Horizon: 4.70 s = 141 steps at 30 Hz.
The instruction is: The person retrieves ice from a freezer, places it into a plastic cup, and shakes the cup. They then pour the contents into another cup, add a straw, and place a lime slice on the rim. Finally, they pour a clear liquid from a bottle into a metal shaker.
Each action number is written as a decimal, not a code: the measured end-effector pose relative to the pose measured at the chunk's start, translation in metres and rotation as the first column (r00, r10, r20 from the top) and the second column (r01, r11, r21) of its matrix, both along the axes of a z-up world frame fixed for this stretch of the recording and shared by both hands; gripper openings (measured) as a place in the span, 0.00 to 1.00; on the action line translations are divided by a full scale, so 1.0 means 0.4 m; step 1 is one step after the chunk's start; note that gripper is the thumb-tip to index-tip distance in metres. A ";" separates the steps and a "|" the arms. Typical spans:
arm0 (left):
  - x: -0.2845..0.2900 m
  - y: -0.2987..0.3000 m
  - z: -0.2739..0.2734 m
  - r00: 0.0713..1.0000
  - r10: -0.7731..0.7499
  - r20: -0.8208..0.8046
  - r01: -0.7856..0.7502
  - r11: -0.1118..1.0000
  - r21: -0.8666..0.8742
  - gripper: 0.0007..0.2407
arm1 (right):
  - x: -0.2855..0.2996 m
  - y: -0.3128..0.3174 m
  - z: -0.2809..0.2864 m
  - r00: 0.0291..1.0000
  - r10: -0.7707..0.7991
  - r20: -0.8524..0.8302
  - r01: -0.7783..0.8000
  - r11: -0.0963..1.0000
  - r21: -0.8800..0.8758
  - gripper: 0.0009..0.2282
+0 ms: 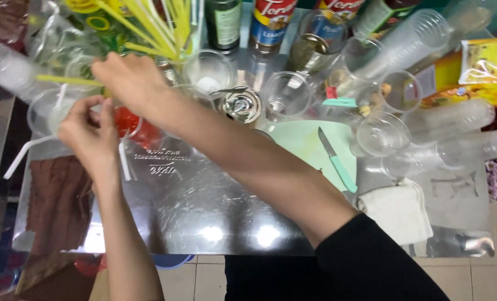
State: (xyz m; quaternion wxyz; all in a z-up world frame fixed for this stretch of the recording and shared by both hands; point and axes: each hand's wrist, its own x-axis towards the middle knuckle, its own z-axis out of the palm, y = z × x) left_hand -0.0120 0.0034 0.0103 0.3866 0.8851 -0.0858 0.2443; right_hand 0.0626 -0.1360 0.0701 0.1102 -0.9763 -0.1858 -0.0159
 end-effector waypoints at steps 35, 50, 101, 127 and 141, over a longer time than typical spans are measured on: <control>0.005 -0.020 0.022 0.986 0.146 -0.085 -0.136 0.984 0.111 0.04 | -0.014 -0.015 0.026 0.863 -0.141 -0.485 0.398 0.782 0.480 0.28; 0.002 -0.028 0.040 0.989 0.144 -0.045 -0.138 0.983 0.120 0.04 | -0.021 -0.003 0.022 0.878 -0.131 -0.460 0.356 0.822 0.445 0.14; 0.001 -0.035 0.068 0.985 0.161 -0.065 -0.159 0.987 0.030 0.04 | -0.089 -0.026 0.128 0.739 -0.089 -0.668 0.619 0.482 0.621 0.12; -0.585 -0.085 0.523 0.934 -0.112 -0.339 0.164 0.978 0.130 0.19 | -0.729 -0.663 0.402 0.993 0.021 -0.117 0.037 0.879 0.475 0.05; -0.844 -0.877 0.015 0.612 -0.786 -0.092 0.734 0.520 0.437 0.09 | -1.237 -0.998 -0.062 0.878 -0.438 -0.191 0.473 0.852 0.222 0.13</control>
